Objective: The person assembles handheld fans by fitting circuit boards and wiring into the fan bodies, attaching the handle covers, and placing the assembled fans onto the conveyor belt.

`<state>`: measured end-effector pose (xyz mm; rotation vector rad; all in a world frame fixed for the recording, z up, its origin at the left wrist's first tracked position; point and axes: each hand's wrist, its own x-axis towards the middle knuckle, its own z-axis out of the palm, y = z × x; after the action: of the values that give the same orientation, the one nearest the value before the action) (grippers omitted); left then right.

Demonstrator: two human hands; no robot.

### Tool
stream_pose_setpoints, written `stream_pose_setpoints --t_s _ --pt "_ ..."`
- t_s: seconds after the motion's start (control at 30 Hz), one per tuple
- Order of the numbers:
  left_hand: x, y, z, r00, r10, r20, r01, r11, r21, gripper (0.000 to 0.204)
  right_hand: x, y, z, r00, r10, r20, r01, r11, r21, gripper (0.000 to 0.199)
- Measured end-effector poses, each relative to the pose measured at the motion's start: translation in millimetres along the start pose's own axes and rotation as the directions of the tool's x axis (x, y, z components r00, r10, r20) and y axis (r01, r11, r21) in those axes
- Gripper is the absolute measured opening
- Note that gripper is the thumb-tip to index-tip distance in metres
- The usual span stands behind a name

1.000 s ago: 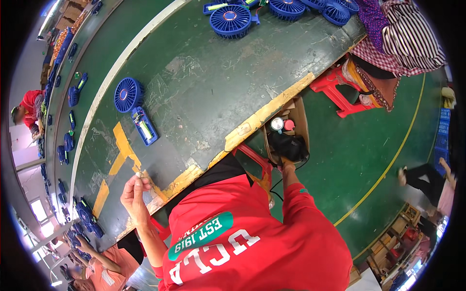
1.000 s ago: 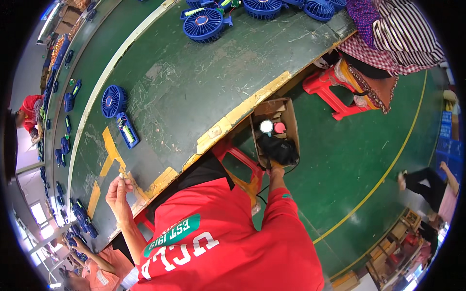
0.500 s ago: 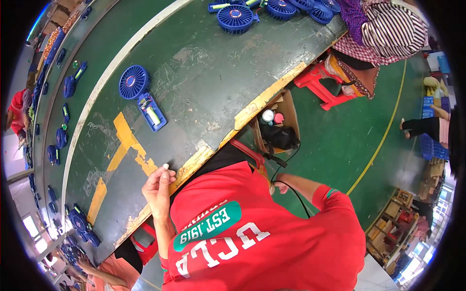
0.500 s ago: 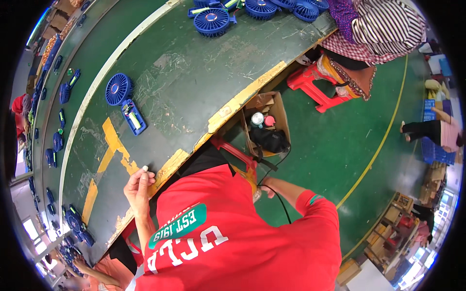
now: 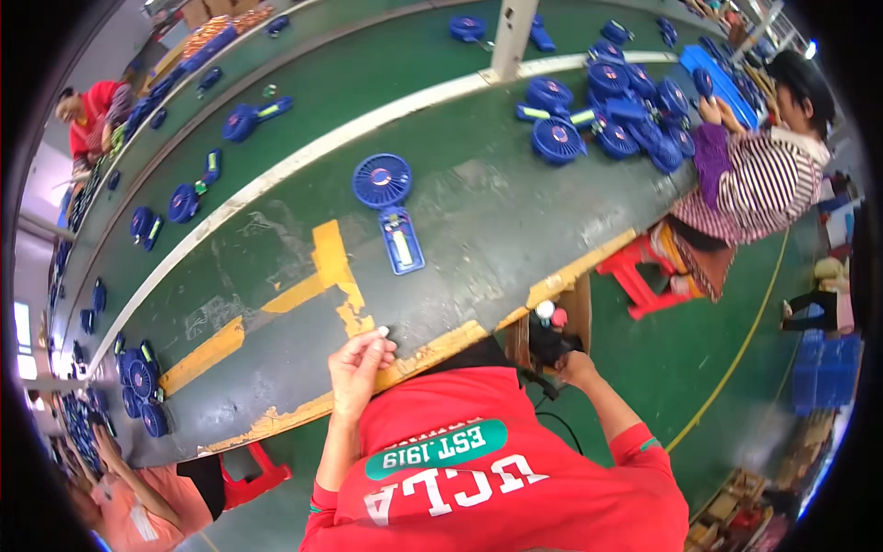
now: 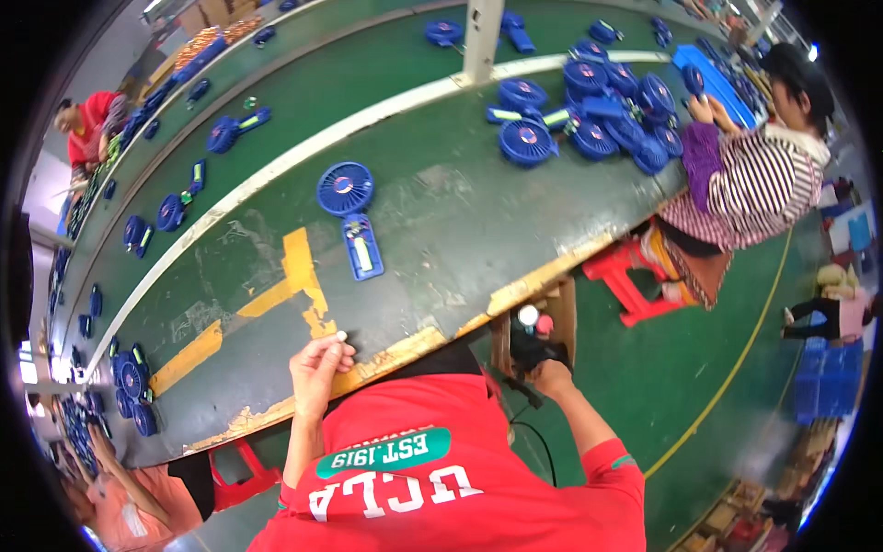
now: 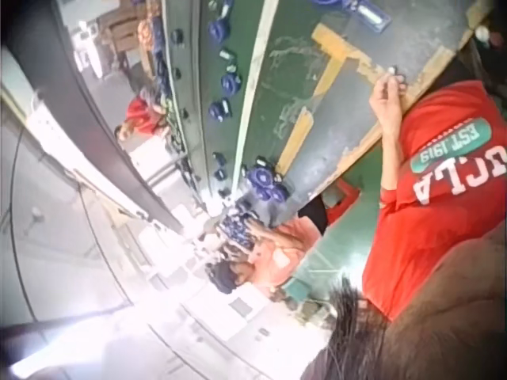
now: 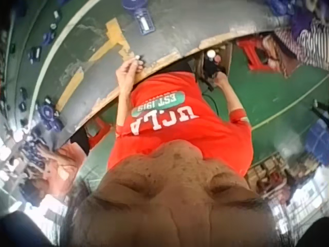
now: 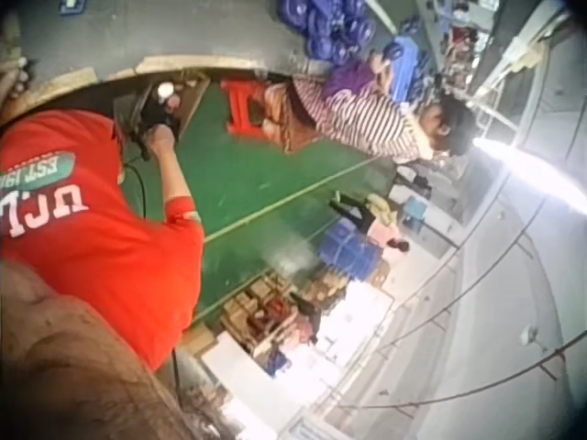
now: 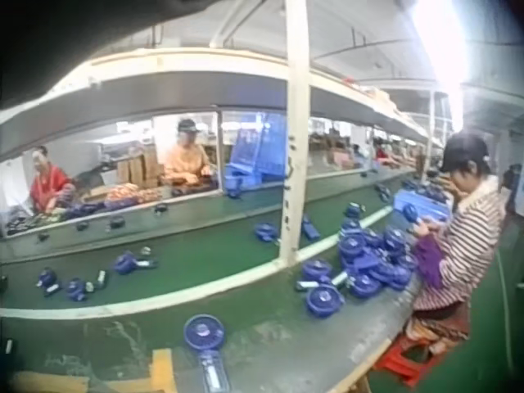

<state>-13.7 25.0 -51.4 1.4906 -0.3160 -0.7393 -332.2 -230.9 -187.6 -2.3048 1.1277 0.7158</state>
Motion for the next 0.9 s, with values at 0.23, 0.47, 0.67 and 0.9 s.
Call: stream_pose_setpoints --t_s 0.23,0.47,0.67,0.9 --pt "-2.2 1.6 1.1 0.997 0.072 -0.040 -0.072 0.997 -0.001 0.018 34.2 -17.8 2.1 0.966 -0.206 0.157 0.129 0.908 0.398 0.014" --pt "6.3 3.4 -0.8 0.995 0.082 -0.050 -0.074 0.987 0.140 0.019 44.6 79.8 94.3 0.973 0.168 0.161 -0.177 0.983 0.044 0.027" --pt "13.2 9.4 8.1 0.992 0.048 -0.120 -0.013 0.960 0.278 0.022 58.5 128.1 132.9 0.913 0.408 0.017 -0.405 0.901 0.155 0.047" --pt "14.1 12.5 19.0 0.980 0.057 -0.190 0.015 0.934 0.358 0.022 79.4 124.5 119.5 0.878 0.477 0.031 -0.472 0.854 0.220 0.061"
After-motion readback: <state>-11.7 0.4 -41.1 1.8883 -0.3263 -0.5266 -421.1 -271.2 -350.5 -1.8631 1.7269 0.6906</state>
